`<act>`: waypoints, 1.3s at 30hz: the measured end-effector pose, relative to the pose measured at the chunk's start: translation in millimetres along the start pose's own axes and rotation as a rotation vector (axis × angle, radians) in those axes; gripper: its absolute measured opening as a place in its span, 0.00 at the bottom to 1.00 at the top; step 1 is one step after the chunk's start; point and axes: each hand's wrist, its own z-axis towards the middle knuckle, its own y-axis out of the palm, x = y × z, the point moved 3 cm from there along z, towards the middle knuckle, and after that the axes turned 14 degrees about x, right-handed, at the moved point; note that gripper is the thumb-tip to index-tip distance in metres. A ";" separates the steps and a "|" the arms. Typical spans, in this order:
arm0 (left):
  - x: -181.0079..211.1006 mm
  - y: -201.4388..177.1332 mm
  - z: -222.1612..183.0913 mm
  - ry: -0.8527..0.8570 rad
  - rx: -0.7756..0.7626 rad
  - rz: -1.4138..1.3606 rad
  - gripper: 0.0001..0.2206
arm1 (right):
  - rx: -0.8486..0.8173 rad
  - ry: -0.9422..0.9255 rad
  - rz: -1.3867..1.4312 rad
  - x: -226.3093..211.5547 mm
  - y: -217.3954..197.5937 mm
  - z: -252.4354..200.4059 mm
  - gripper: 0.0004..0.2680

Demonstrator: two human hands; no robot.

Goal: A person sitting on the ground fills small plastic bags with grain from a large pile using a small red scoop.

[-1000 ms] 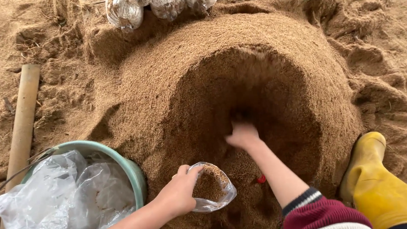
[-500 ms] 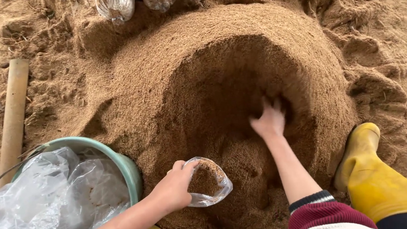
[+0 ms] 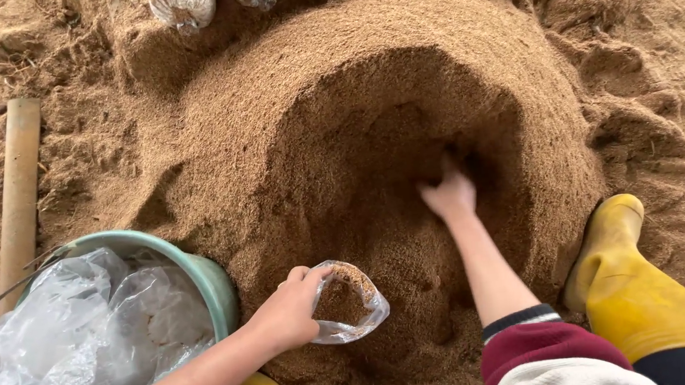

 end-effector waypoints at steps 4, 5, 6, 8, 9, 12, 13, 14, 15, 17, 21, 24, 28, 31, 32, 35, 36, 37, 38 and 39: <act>-0.4 -0.3 2.4 -0.002 0.007 -0.019 0.42 | 0.011 -0.117 0.092 6.6 36.6 -8.3 0.25; -1.2 0.7 3.7 0.001 0.013 -0.015 0.42 | -0.165 -0.055 0.208 -3.7 29.2 -19.9 0.24; -2.4 2.7 4.4 0.002 0.015 -0.011 0.42 | -0.346 0.010 0.321 -13.3 22.5 -33.9 0.24; 1.1 -1.9 1.0 -0.011 0.012 -0.013 0.42 | -0.146 -0.129 0.358 -14.7 18.0 -31.3 0.19; 2.8 -3.5 -0.9 -0.019 0.009 -0.013 0.42 | 0.061 -0.265 0.395 -16.3 12.5 -30.8 0.16; 3.0 -3.3 -1.3 -0.013 0.008 0.007 0.41 | 0.424 -0.352 0.371 -40.5 -26.4 -11.6 0.21; 0.7 -4.0 -0.5 -0.014 0.010 0.010 0.41 | 0.426 -0.352 0.374 -44.7 -22.3 1.9 0.21; -0.5 -2.7 0.4 -0.014 0.006 -0.005 0.42 | 0.299 -0.265 0.263 -44.4 -14.9 16.3 0.27; -1.9 -1.6 1.3 -0.013 0.002 -0.020 0.42 | 0.172 -0.176 0.153 -43.7 -7.5 30.0 0.34; -0.8 -2.2 5.2 -0.013 -0.008 -0.009 0.43 | 0.038 -0.180 0.101 -57.8 -2.1 16.1 0.31; -2.9 -3.9 -0.1 0.088 0.067 -0.164 0.37 | -0.160 -0.315 -0.037 -66.3 44.3 -7.0 0.36; 3.0 -10.4 -8.2 0.077 0.046 -0.164 0.38 | -0.390 -0.376 0.059 -44.1 54.2 -25.7 0.32; -4.3 -9.0 -4.8 0.085 0.040 -0.190 0.37 | -0.105 -0.390 0.182 -9.4 1.6 -26.1 0.13; -5.4 -8.0 -2.2 0.087 0.036 -0.196 0.37 | 0.076 -0.115 -0.068 39.2 7.4 1.6 0.26; -6.5 -5.6 0.7 0.088 0.040 -0.183 0.37 | 0.020 -0.173 -0.099 47.1 25.5 1.5 0.27; -8.1 1.9 4.3 0.095 0.043 -0.142 0.38 | -0.080 -0.182 -0.144 77.9 86.6 -4.5 0.28; -9.1 2.5 5.7 0.092 0.054 -0.123 0.38 | -0.127 -0.148 -0.157 85.5 109.0 -3.3 0.28; -10.5 0.9 7.1 0.102 0.061 -0.118 0.38 | -0.115 -0.148 -0.153 60.7 84.8 -22.6 0.28; -11.8 3.5 7.2 0.102 0.064 -0.111 0.39 | -0.164 -0.167 -0.190 40.9 62.1 -46.6 0.28; -13.4 6.2 7.7 0.103 0.068 -0.103 0.39 | -0.213 -0.186 -0.226 20.9 40.3 -70.7 0.29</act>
